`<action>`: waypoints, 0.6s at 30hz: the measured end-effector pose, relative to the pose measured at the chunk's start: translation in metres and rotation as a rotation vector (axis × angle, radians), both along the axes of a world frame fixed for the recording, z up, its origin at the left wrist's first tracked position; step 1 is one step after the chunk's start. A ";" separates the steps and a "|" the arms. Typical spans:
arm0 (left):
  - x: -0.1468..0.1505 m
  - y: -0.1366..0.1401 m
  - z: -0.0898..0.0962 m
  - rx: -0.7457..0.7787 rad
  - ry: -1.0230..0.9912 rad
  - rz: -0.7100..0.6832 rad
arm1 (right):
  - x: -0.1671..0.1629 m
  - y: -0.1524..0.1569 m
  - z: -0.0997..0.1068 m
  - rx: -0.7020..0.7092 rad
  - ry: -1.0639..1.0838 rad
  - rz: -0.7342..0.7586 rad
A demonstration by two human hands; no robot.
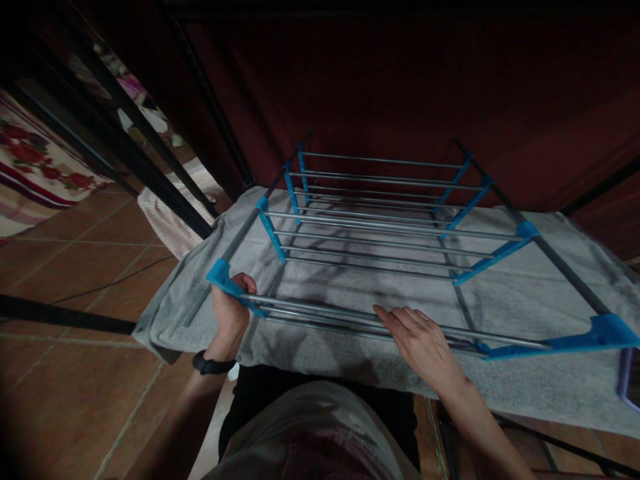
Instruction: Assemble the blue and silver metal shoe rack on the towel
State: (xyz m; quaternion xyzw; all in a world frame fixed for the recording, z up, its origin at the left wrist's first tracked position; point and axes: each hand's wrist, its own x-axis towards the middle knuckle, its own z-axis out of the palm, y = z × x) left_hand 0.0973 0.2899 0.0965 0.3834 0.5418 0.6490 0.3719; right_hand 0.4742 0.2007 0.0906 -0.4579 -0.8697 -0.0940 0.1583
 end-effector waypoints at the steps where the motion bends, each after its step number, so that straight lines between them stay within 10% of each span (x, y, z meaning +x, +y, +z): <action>1: 0.000 0.000 0.000 0.004 -0.008 0.000 | 0.000 0.000 0.000 -0.003 0.004 0.002; 18: -0.013 -0.001 -0.009 0.010 0.016 0.000 | 0.000 -0.009 0.000 0.066 0.114 -0.016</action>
